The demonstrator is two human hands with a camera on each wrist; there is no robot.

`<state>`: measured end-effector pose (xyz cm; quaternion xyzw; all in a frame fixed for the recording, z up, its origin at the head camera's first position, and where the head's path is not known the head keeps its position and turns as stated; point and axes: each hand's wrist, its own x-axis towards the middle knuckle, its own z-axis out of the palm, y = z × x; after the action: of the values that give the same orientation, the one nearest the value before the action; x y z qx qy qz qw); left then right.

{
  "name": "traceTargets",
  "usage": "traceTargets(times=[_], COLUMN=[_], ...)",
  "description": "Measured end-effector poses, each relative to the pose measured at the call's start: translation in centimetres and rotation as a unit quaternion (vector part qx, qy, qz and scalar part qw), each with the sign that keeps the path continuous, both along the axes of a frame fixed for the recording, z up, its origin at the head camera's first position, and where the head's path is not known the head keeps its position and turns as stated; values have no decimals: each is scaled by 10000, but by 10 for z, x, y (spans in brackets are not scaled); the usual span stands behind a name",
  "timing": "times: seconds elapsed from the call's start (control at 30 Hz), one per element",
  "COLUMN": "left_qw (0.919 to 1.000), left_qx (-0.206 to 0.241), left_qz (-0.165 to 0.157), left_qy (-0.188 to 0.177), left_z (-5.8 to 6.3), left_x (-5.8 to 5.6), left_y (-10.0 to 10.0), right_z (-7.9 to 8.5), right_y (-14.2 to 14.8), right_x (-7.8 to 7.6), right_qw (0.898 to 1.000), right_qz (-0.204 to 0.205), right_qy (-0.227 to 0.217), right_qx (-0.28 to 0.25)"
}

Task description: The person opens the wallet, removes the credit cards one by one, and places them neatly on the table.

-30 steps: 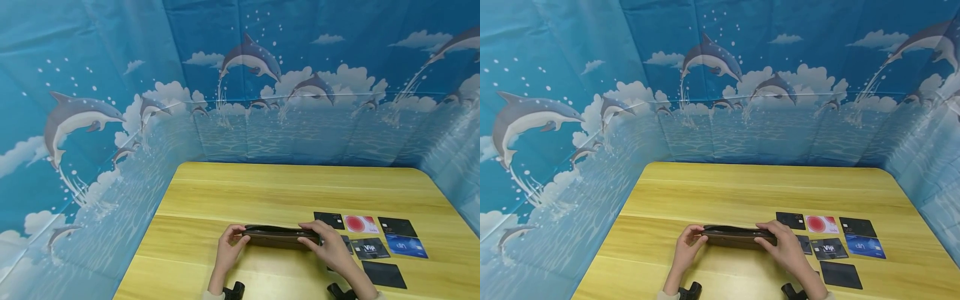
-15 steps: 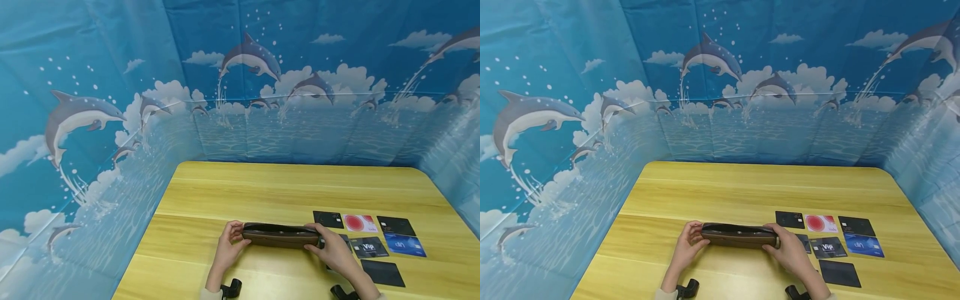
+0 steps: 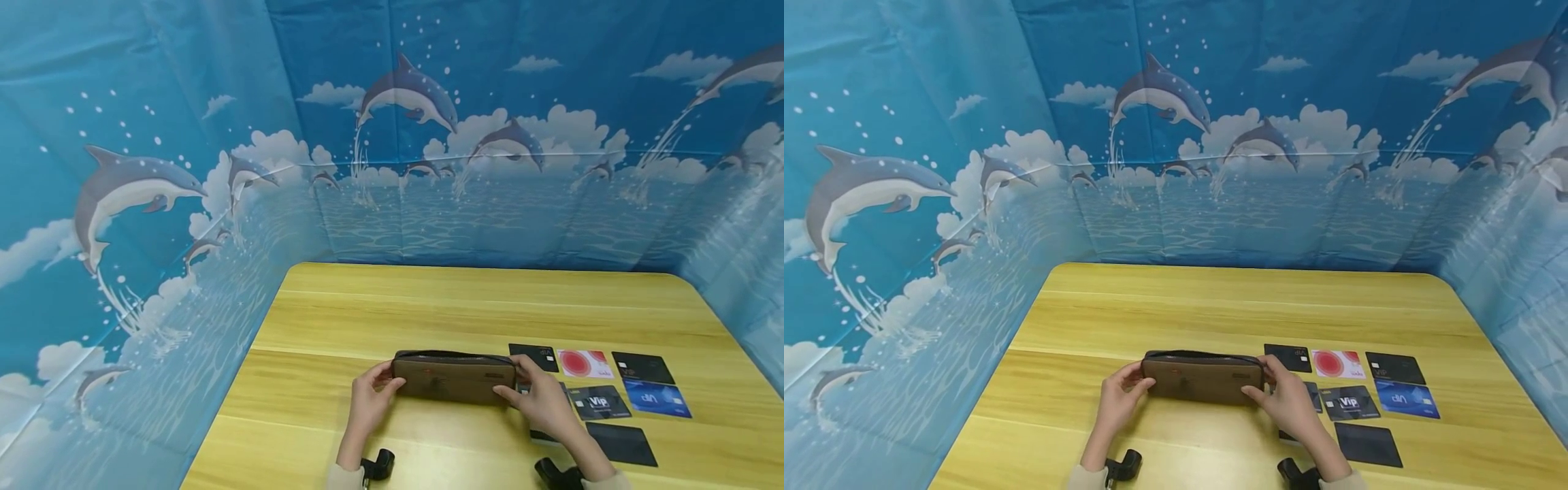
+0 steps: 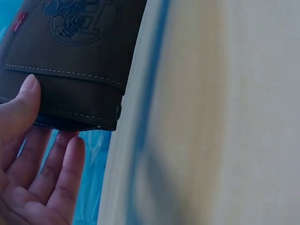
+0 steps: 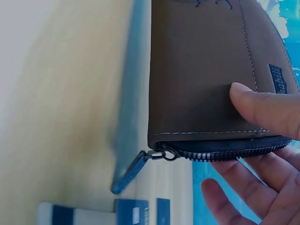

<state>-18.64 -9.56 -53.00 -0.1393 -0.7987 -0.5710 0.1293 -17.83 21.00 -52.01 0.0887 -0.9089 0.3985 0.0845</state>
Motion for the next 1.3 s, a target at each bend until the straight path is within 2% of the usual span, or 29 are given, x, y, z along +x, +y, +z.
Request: traceTargets(times=[0.03, 0.1, 0.3, 0.6, 0.8, 1.07, 1.3], left_qw=[10000, 9998, 9968, 9903, 9872, 9878, 9869], left_qx=[-27, -14, 202, 30, 12, -162, -168], left_qz=[38, 151, 343, 467, 551, 570, 602], left_qy=[7, -94, -686, -1307, -1498, -1439, -1485], left_z=[5, 4, -16, -24, -30, -33, -33], left_x=[1, -2, -14, -17, -20, -21, -21], left_y=[0, 0, -6, -10, -8, -5, -5], right_z=[2, 5, 11, 1, -3, -12, -12], right_y=[0, 0, 0, -1, -5, -7, -10], right_x=[-1, -4, -11, -21, -20, -21, -22], right_qw=[9999, 9992, 9941, 9846, 9838, 9825, 9861], right_qz=[3, -21, -179, -201, -343, -411, -459], right_qy=[-52, -212, -884, -1605, -1699, -1797, -1592], right_qx=[-125, -324, -599, -668, -455, -280, -114])
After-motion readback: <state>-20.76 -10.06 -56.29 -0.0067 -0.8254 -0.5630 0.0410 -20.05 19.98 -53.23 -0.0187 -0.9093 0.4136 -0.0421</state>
